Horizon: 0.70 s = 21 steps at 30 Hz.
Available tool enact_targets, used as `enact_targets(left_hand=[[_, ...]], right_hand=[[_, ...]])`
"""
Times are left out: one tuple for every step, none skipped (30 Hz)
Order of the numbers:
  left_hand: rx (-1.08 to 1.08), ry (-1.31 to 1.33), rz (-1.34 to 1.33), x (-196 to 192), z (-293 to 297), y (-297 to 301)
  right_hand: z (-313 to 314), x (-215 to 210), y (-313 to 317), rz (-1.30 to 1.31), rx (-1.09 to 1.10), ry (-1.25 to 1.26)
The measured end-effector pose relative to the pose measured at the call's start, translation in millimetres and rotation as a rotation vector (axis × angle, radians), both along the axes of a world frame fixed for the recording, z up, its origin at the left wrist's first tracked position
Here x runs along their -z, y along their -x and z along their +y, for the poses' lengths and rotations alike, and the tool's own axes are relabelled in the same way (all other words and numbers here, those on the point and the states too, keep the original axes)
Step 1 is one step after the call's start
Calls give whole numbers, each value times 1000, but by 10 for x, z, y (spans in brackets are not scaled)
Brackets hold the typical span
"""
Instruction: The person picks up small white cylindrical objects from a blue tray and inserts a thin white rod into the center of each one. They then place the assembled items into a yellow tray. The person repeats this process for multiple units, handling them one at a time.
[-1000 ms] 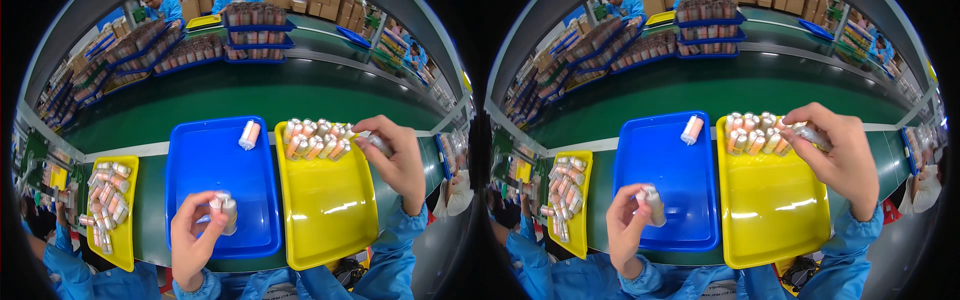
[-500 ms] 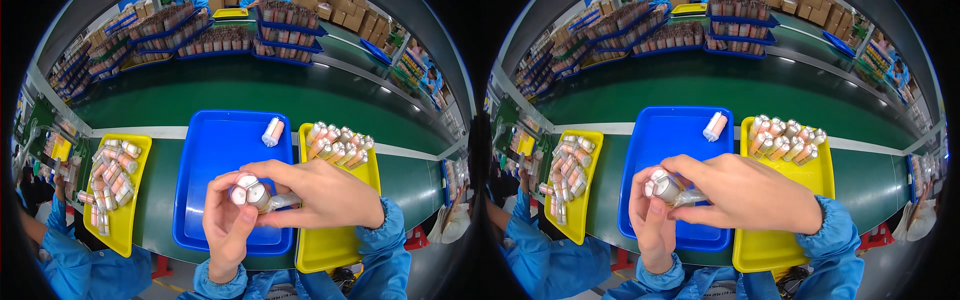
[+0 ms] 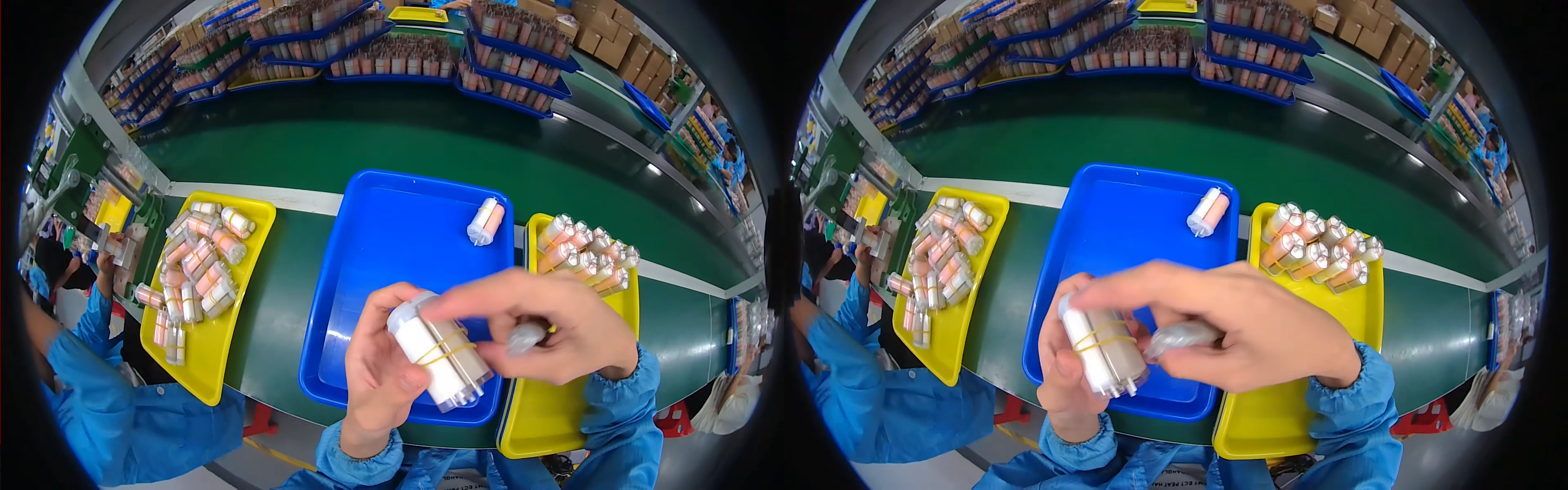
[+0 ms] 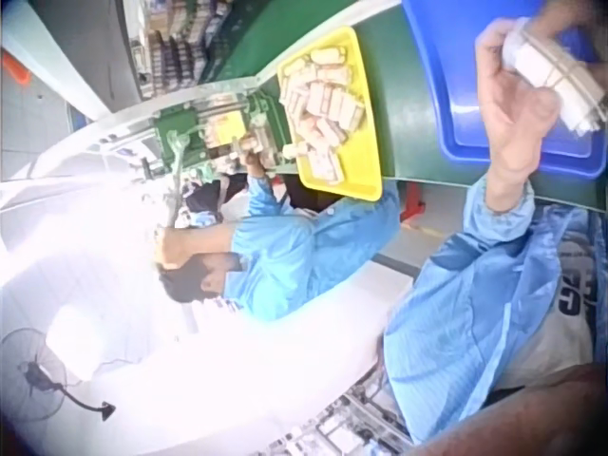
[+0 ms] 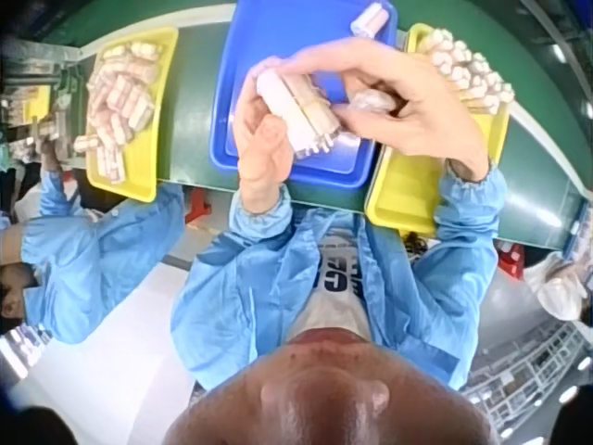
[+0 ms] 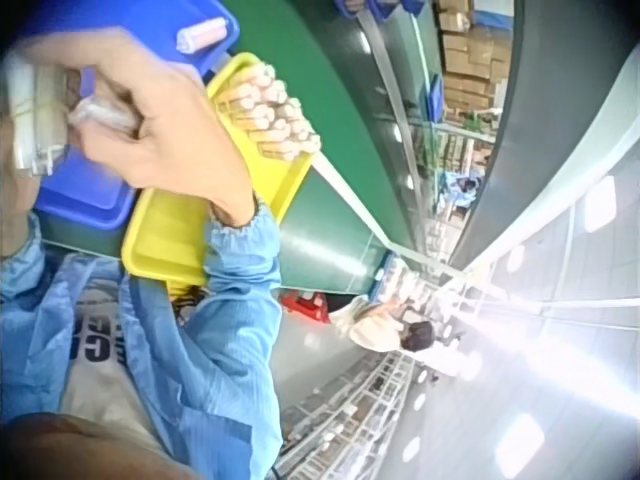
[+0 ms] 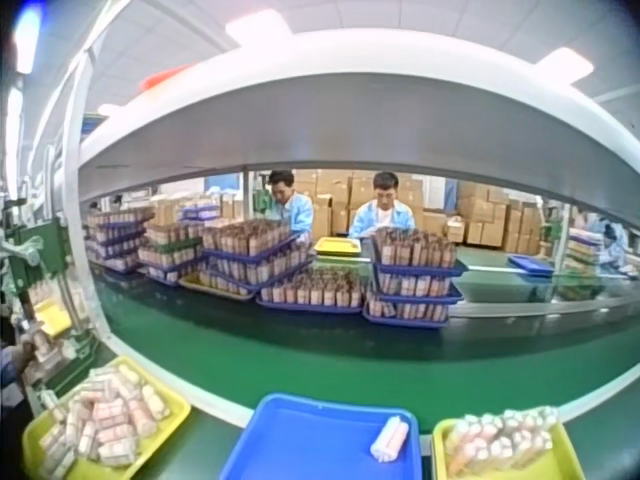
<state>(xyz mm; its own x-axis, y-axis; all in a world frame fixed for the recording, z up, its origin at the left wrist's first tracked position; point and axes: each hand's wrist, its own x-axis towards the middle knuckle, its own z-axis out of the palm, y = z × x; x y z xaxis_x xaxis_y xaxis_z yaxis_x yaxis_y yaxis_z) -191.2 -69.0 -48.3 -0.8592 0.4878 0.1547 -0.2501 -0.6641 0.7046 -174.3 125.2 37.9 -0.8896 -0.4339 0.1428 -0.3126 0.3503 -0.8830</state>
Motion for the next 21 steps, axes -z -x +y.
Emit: enact_targets(left_hand=[[34,-104,-14,24,-9,20],[31,-119,4,39,-8,54],[3,-82,21,18,8,61],[-29,-44,37,-15,24,52],[-60,-6,52,-32,29,48],[-56,-38,155,27,20,73],[-29,-29,134,20,20,75],[-2,-20,112,-2,19,69],[24,-11,91,-21,20,64],[15,2,79,-35,20,57],[6,15,67,-50,27,50],[-3,28,55,-59,34,45],[-7,34,38,-65,38,45],[-11,40,21,-69,42,45],[-14,46,4,-70,43,46],[27,-1,-19,-66,44,61],[69,-48,-41,-51,38,82],[112,-95,-64,-43,41,91],[117,-88,-93,-39,54,72],[123,-81,-122,-36,83,41],[131,-73,-151,-33,115,10]], right_hand=[[18,-27,9,-59,19,38],[-17,-22,14,-94,78,166],[-12,-16,14,-111,103,172],[-2,-7,16,-128,125,178],[9,-20,14,-150,143,164],[18,-34,12,-172,161,149],[22,-50,9,-158,160,148],[25,-60,7,-143,159,147],[28,-70,4,-129,158,147],[25,-80,3,-151,173,137],[23,-90,1,-172,187,127],[21,-96,-3,-194,201,116],[6,-97,-1,-170,235,131],[-18,-95,1,-147,268,145],[-25,-69,-5,-109,307,203],[-27,-53,-18,-66,349,257],[-9,22,-32,-8,395,355],[8,37,-49,6,392,545],[18,63,-55,22,371,741],[23,86,-62,44,339,926],[20,41,-53,74,265,939]])
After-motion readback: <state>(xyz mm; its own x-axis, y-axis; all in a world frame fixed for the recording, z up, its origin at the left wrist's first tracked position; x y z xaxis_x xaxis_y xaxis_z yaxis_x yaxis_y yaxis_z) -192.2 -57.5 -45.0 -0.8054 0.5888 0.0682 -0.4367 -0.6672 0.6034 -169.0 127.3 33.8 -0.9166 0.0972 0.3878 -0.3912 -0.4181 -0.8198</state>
